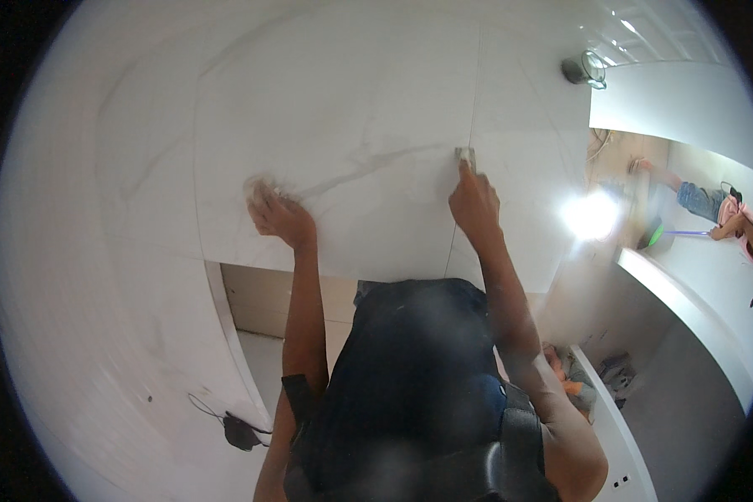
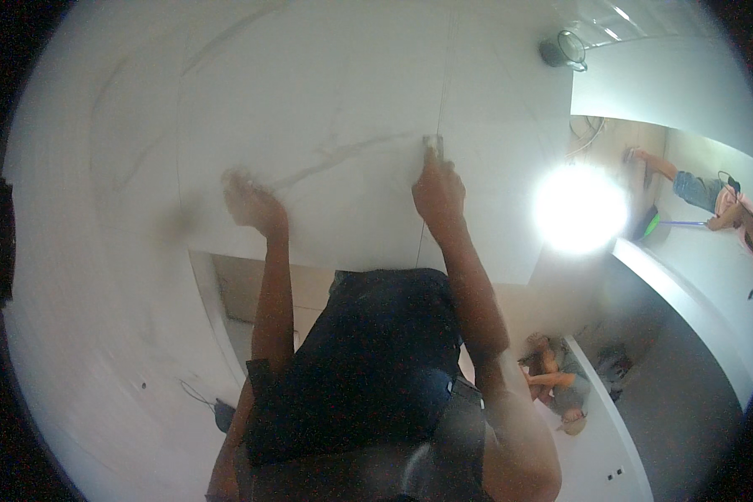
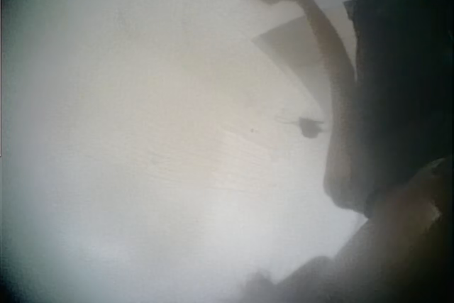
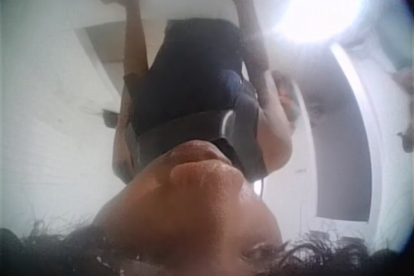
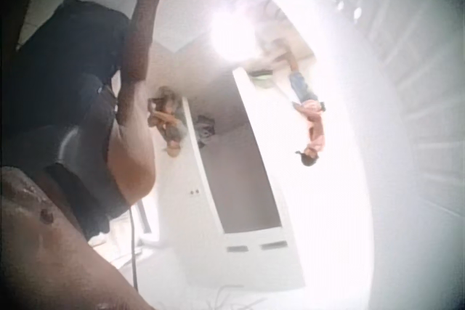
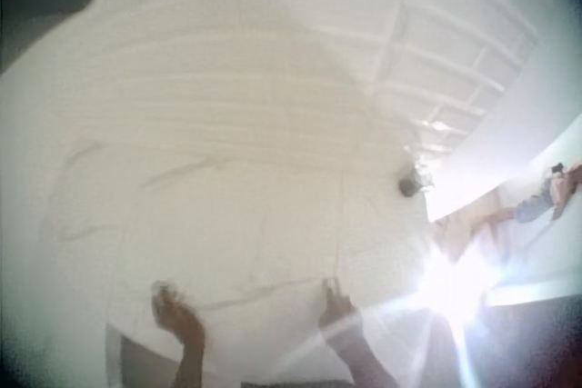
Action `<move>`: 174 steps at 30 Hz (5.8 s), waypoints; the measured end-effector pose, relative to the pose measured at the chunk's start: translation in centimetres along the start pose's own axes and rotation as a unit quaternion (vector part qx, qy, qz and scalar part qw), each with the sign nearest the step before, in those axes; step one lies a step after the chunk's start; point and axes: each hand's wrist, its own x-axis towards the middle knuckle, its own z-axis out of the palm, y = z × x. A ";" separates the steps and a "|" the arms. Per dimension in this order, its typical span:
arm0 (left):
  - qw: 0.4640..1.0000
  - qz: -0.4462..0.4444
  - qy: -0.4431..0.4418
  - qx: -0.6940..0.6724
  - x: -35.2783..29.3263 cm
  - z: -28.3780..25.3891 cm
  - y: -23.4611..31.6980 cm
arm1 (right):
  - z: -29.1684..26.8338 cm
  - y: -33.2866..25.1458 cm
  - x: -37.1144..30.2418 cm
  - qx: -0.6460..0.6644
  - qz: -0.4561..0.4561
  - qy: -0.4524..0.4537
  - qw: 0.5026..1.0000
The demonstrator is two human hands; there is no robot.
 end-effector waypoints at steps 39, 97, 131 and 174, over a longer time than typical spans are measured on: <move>0.999 0.017 0.012 0.030 -0.2 0.9 -0.3 | -1.7 -2.0 5.5 0.024 0.007 -0.010 1.000; 0.998 -0.013 -0.003 0.059 0.3 0.4 1.1 | -1.3 -3.9 13.4 0.030 -0.066 0.065 0.995; 0.997 -0.030 -0.019 0.066 0.5 0.7 1.1 | -1.0 -7.0 6.8 0.021 -0.030 -0.063 0.997; 0.996 -0.015 -0.033 0.078 0.7 0.4 1.5 | -1.7 -4.2 8.6 0.014 -0.016 0.036 0.999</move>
